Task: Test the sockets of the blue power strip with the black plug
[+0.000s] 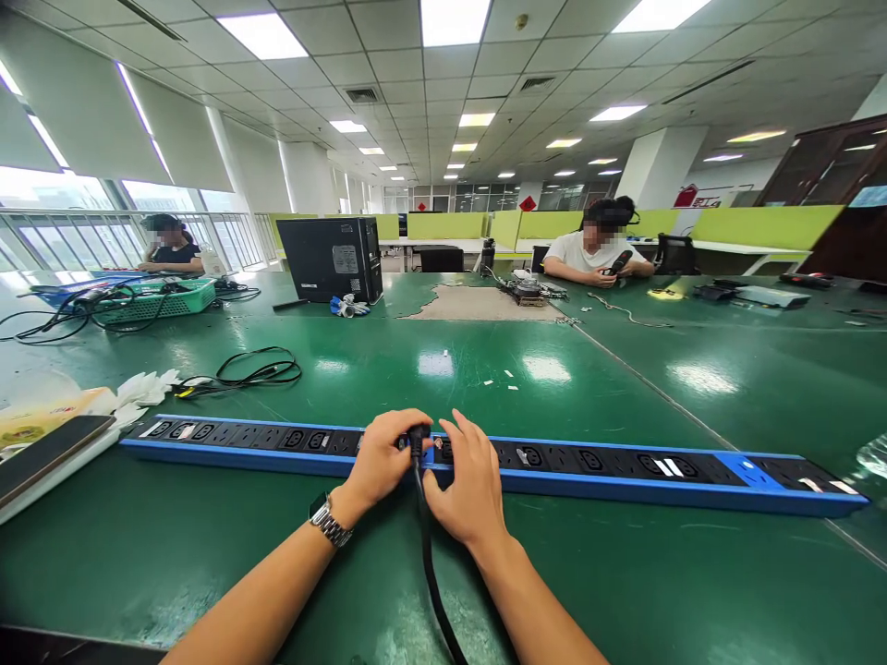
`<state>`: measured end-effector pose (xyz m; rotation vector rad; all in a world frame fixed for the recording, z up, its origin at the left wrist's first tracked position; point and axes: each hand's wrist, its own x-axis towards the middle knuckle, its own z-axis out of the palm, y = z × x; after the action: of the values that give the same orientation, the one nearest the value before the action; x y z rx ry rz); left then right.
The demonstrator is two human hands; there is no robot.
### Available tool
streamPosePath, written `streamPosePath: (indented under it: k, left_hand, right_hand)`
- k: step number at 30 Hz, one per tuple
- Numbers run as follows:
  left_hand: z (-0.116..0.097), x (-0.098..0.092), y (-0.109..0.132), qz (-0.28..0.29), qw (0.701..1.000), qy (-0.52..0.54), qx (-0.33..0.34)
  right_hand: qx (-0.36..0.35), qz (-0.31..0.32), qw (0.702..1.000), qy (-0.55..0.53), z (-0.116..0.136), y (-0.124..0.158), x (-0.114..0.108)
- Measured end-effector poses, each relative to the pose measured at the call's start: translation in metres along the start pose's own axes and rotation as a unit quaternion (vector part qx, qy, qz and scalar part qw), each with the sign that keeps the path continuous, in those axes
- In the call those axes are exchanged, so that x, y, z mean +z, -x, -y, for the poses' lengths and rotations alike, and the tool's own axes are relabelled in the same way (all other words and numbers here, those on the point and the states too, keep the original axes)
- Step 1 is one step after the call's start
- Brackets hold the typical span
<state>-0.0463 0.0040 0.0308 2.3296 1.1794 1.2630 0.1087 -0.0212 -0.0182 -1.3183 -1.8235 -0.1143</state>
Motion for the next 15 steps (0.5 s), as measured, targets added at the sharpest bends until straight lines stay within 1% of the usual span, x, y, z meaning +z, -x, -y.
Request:
streamPosePath:
  k: [2,3,4,5,7,8,10,12,13,15]
  left_hand:
    - [-0.006,-0.014,-0.006,-0.126,0.991,0.037,-0.023]
    - [-0.006,-0.025,-0.006,-0.175,0.983,0.04,-0.028]
    - [-0.003,-0.036,-0.004,-0.204,0.978,0.033,-0.031]
    - [0.002,-0.048,0.0,-0.214,0.976,0.018,-0.036]
    - [0.021,-0.068,0.014,-0.198,0.978,-0.018,-0.062]
    - [0.033,-0.076,0.022,-0.178,0.98,-0.033,-0.081]
    - [0.055,-0.086,0.038,-0.117,0.985,-0.053,-0.114]
    - [0.07,-0.09,0.048,-0.043,0.99,-0.065,-0.119]
    - [0.074,-0.09,0.05,-0.01,0.991,-0.07,-0.113]
    - [0.075,-0.088,0.049,0.029,0.992,-0.08,-0.098]
  right_hand:
    - [0.001,0.008,1.0,0.007,0.001,0.0,0.0]
    - [0.004,0.012,1.0,0.014,0.002,0.0,0.001]
    - [0.007,0.015,1.0,0.02,0.003,0.0,0.001]
    - [0.013,0.017,0.999,0.026,0.004,0.0,0.002]
    - [0.025,0.017,0.999,0.036,0.005,-0.001,0.003]
    - [0.03,0.016,0.999,0.039,0.006,-0.001,0.004]
    - [0.034,0.014,0.998,0.041,0.007,-0.001,0.006]
    - [0.035,0.011,0.999,0.04,0.007,-0.002,0.008]
    - [0.035,0.008,0.999,0.039,0.008,-0.002,0.008]
    - [0.036,0.005,0.999,0.04,0.009,-0.003,0.008]
